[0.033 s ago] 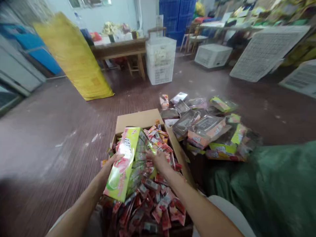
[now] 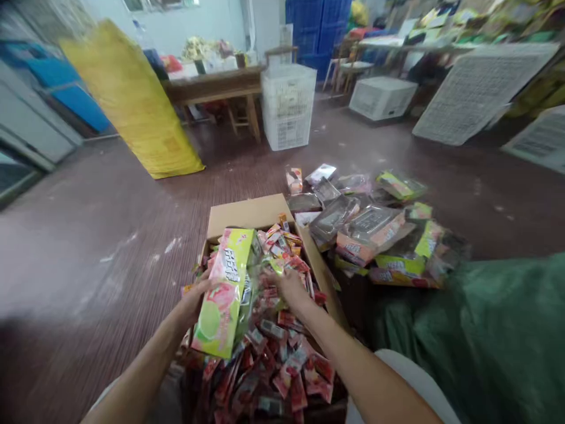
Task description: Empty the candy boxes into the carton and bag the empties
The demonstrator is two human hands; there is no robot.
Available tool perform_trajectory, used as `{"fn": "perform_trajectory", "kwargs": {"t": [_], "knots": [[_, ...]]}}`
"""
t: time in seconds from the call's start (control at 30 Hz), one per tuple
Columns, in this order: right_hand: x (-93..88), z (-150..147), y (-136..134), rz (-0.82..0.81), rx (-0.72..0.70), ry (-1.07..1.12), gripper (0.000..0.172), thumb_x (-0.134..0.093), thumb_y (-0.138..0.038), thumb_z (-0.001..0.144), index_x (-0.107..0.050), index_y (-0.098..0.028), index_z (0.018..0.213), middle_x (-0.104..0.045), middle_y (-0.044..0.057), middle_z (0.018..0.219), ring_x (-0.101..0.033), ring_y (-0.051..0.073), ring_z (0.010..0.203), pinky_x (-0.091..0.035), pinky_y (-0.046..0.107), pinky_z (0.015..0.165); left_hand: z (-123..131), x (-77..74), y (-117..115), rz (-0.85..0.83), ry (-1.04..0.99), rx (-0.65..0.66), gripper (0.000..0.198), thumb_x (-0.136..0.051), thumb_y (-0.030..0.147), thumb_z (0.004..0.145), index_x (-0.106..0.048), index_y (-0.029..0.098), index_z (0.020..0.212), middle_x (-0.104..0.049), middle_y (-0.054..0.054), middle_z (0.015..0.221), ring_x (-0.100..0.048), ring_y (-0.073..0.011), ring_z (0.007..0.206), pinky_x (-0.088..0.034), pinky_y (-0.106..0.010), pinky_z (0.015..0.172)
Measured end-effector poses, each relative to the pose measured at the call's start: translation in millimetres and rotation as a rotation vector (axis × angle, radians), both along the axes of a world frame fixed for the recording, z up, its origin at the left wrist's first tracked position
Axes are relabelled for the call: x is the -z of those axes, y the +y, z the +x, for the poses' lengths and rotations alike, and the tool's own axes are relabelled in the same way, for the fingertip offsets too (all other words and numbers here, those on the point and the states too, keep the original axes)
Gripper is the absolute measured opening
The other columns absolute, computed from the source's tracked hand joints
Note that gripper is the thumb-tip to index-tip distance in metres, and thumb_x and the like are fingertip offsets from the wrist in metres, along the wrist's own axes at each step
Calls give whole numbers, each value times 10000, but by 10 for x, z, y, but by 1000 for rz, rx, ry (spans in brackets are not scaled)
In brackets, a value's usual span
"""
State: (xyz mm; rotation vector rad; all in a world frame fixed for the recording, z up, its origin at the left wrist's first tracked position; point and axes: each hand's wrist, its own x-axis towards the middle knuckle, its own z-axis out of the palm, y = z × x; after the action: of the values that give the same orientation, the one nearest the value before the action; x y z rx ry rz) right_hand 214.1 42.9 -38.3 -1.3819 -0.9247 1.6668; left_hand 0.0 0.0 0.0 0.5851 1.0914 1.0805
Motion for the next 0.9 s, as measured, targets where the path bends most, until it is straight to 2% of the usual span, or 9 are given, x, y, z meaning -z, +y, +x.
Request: {"fn": "perform_trajectory", "kwargs": {"t": [0.13, 0.23, 0.3, 0.37, 0.5, 0.57, 0.73, 0.83, 0.9], "knots": [[56, 22, -53, 57, -38, 152, 515, -856, -592, 564, -697, -192, 846, -742, 45, 817, -673, 257, 782, -522, 361, 713, -113, 39, -10, -39, -45, 18, 834, -868, 276, 604, -602, 199, 1390, -790, -101, 1062, -748, -307, 954, -589, -374, 863], [77, -127, -152, -85, -107, 397, 532, -875, -572, 592, -701, -225, 957, -767, 41, 915, -712, 267, 832, -564, 382, 756, -105, 118, 10, -190, -213, 5, 668, -774, 441, 765, -618, 177, 1358, -790, -119, 1041, -749, -316, 972, -588, -421, 891], [109, -229, -206, -143, -153, 446, 533, -899, -552, 573, -704, -220, 941, -773, 49, 899, -724, 278, 839, -582, 396, 761, -41, 193, 18, -295, -320, 15, 608, -698, 491, 834, -630, 148, 1331, -788, -137, 1035, -749, -321, 975, -585, -443, 909], [147, -286, -231, -147, -171, 452, 516, -903, -544, 573, -704, -205, 908, -774, 59, 877, -730, 285, 843, -592, 403, 768, 46, 270, 13, -343, -411, 66, 572, -685, 446, 851, -633, 124, 1322, -783, -150, 1054, -749, -321, 981, -574, -452, 941], [147, -268, -212, -167, -133, 476, 551, -918, -489, 563, -692, -209, 981, -775, 48, 868, -738, 293, 856, -603, 414, 773, 157, 345, -16, -302, -528, 124, 540, -699, 348, 838, -636, 103, 1315, -781, -153, 1065, -750, -321, 980, -557, -463, 984], [77, -234, -195, -159, -126, 487, 566, -920, -464, 546, -688, -212, 996, -773, 41, 852, -738, 297, 854, -605, 418, 765, 158, 322, -16, -314, -534, 94, 537, -712, 333, 830, -642, 100, 1309, -785, -148, 1049, -753, -318, 966, -563, -460, 981], [-156, -165, -171, -99, -59, 424, 494, -902, -410, 523, -686, -198, 914, -757, 37, 774, -725, 281, 779, -586, 387, 695, 154, 164, 84, -369, -422, -101, 514, -696, 361, 869, -642, 102, 1310, -794, -134, 994, -766, -299, 893, -599, -437, 927], [-182, -98, -159, -123, -19, 366, 503, -912, -382, 462, -672, -203, 867, -723, 13, 684, -685, 239, 647, -540, 340, 599, 186, 108, 164, -403, -317, -177, 521, -656, 419, 909, -625, 114, 1330, -798, -127, 969, -772, -288, 854, -619, -432, 877], [-146, -28, -154, -128, 0, 305, 483, -906, -389, 457, -657, -204, 828, -674, -11, 600, -593, 179, 506, -463, 296, 504, 194, 100, 193, -459, -270, -195, 542, -625, 466, 924, -615, 117, 1338, -799, -128, 958, -774, -287, 841, -629, -428, 848]]}}
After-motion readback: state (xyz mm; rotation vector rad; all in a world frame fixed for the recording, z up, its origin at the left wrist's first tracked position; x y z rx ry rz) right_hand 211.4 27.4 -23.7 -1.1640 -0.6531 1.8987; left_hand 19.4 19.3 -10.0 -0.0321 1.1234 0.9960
